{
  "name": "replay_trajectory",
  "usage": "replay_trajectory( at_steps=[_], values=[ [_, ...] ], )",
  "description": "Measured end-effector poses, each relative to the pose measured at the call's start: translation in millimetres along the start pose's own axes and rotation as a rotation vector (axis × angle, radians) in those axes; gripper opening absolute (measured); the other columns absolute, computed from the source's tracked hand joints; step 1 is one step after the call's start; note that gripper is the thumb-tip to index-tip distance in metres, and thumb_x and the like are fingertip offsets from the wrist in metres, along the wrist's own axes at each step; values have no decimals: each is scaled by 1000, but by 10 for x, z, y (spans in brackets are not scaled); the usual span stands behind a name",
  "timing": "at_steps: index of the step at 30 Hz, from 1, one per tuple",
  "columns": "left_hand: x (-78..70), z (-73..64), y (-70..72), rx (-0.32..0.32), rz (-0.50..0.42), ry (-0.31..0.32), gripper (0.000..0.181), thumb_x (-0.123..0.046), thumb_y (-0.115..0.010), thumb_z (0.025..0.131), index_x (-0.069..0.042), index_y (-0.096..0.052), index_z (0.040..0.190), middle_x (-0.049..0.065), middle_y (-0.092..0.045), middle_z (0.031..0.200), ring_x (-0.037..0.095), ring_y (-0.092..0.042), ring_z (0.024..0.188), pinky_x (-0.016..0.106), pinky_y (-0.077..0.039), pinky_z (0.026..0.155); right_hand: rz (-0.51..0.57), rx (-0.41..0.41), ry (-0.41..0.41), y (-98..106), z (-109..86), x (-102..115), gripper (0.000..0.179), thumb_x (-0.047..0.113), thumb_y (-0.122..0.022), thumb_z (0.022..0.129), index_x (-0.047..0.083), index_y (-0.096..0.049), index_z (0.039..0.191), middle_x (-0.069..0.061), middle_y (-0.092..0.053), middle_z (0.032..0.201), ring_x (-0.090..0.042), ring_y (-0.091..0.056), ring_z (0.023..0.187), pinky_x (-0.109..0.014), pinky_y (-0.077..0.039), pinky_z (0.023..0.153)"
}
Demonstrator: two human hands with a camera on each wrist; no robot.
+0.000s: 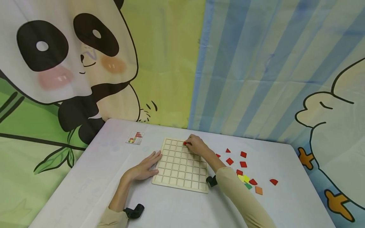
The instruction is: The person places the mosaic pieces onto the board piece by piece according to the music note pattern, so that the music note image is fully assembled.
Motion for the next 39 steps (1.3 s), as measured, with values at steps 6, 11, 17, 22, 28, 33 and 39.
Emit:
replay_trajectory(
  at_steps=[6,11,17,22,28,33,39],
  values=[
    [16,4,9,0,4,-4,70,-18,-61,103,0,-28,162,20,-16,172,47,-6,159,71,-13,124,5,-13,-29,35,12,9,20,7,-64,102,-3,-75,115,-16,-70,106,-29,-68,95,-37,-59,79],
    [49,-8,24,3,5,6,70,-18,-61,103,-1,-28,162,20,-16,172,48,-6,159,71,-13,123,15,-10,-101,35,21,22,16,7,-67,100,0,-76,112,-14,-73,104,-29,-70,97,-40,-60,83],
    [67,-11,53,-2,19,5,70,-19,-61,104,-1,-28,162,20,-16,172,47,-6,159,72,-14,123,25,-32,-130,44,23,16,17,9,-68,100,2,-77,112,-12,-73,105,-28,-70,98,-38,-60,84],
    [71,-16,53,-8,7,-4,70,-18,-61,103,0,-28,162,21,-16,172,48,-6,158,72,-14,123,12,-51,-84,37,6,36,17,8,-71,98,1,-79,111,-13,-73,104,-27,-70,95,-37,-60,81],
    [61,-40,34,-4,11,-8,70,-19,-61,104,0,-28,162,21,-16,172,48,-6,158,72,-14,123,-82,-6,58,-3,-76,156,18,6,-66,101,-3,-77,112,-16,-69,108,-29,-68,95,-37,-60,80],
    [52,-30,11,-2,1,-21,70,-20,-61,104,1,-28,162,21,-16,172,49,-5,158,72,-13,123,-135,41,98,6,-261,213,33,9,-61,103,-6,-65,133,-25,-60,139,-41,-61,123,-48,-56,100],
    [38,1,-19,13,3,-19,71,-22,-61,104,-2,-26,163,19,-15,173,47,-5,159,71,-13,124,-57,56,-24,137,-689,58,56,13,-65,102,-4,-46,152,-24,-41,160,-45,-42,146,-57,-47,112]
  ],
)
Point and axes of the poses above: each hand's wrist, its own z-axis towards the middle knuckle, its own y-axis out of the back of the hand, x = y × z, the point moved 8 cm from there along z, towards the middle knuckle
